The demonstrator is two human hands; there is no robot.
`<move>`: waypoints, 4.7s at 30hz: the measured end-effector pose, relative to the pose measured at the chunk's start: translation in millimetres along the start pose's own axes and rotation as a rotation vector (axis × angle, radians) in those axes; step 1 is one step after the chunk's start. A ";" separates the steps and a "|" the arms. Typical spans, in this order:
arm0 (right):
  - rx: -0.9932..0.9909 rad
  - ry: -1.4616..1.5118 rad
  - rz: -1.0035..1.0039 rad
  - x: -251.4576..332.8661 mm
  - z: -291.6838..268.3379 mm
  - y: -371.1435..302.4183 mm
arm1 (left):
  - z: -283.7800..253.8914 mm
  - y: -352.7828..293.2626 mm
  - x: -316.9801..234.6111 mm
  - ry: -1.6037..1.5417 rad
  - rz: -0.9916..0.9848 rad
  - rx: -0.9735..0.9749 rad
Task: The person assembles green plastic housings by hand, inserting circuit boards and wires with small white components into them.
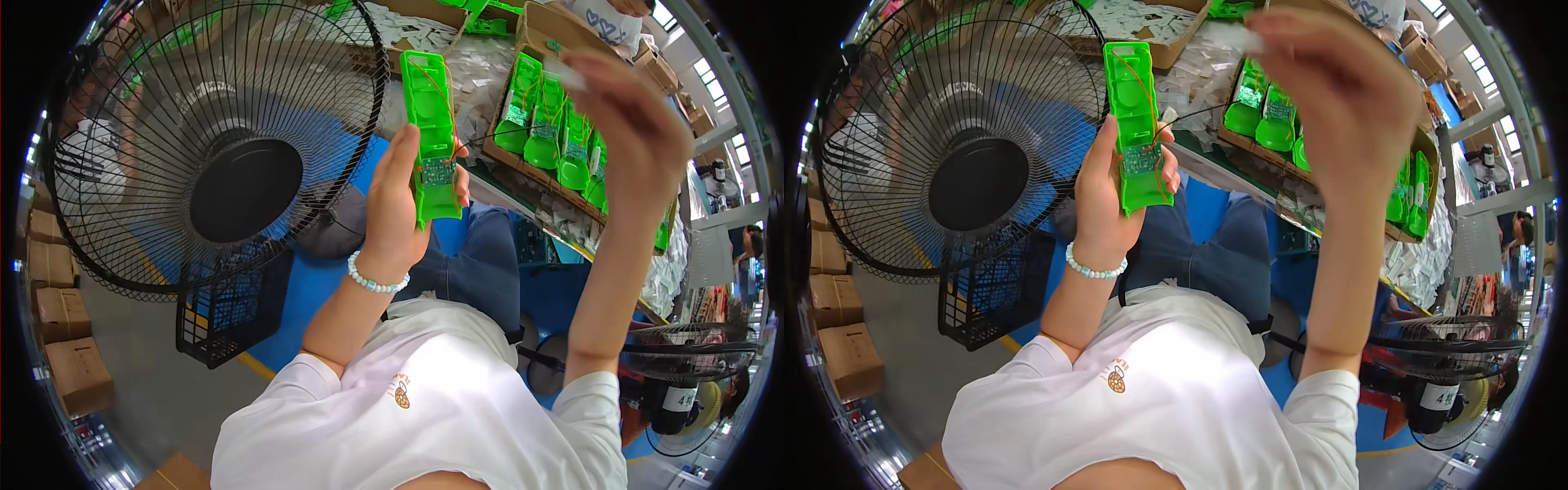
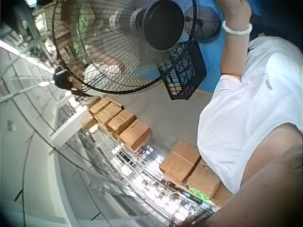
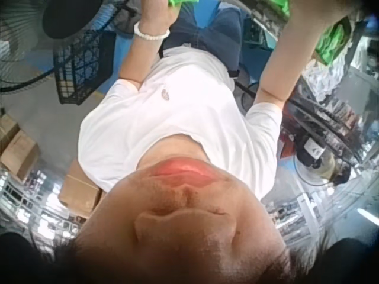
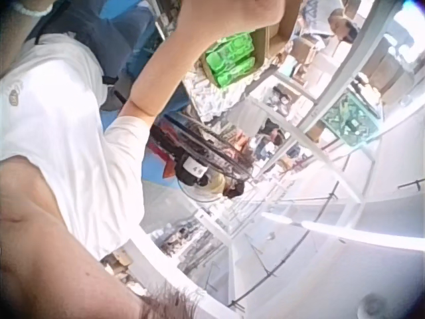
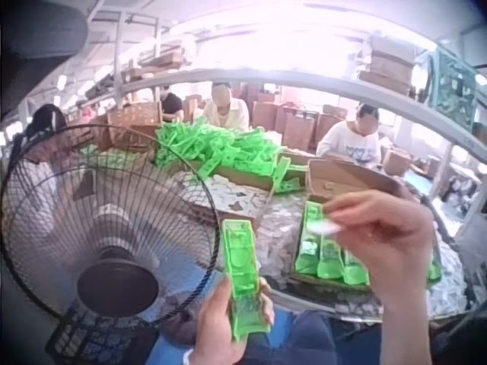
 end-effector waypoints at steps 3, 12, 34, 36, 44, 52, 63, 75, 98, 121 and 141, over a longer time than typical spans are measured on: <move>0.025 0.304 0.079 15.7 -6.7 -57.2 | 10.4 -0.4 -1.1 -0.008 -0.003 -0.006; -0.221 0.612 0.409 -35.6 4.3 -116.5 | 36.1 14.9 12.9 0.195 0.074 0.035; -0.115 0.196 0.170 -80.5 -18.4 -112.5 | 54.3 46.9 58.7 0.698 0.030 0.109; -0.099 0.181 0.166 -78.5 -17.2 -109.9 | 56.6 42.7 60.2 0.750 0.020 0.121; -0.285 0.415 0.557 -83.1 -11.6 -116.6 | 55.2 35.4 65.2 0.848 0.090 0.050; -0.278 0.605 0.706 -85.2 -12.6 -114.8 | 56.3 36.5 63.4 0.816 0.167 0.021; -0.248 0.570 0.599 -83.4 -13.8 -115.8 | 64.6 35.6 62.6 0.803 0.105 0.105; -0.185 0.485 0.653 -82.7 -21.1 -110.7 | 63.5 31.8 66.1 0.995 0.042 0.135; -0.100 -0.220 -0.113 -63.2 -10.7 -114.0 | 45.8 44.5 70.3 -0.175 -0.288 0.171; -0.064 -0.220 -0.088 -64.0 -1.6 -116.6 | 45.5 24.9 65.6 0.008 -0.321 0.039; -0.052 -0.156 -0.181 -73.6 2.8 -107.4 | 39.7 31.5 59.7 0.135 -0.314 0.053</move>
Point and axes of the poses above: each hand's wrist, its own y-axis towards the middle knuckle, its own z-axis out of the palm, x = y × z, the point moved 3 cm from there along y, towards the middle knuckle, and after that the axes turned 12 degrees about y, right-handed, at the moved point
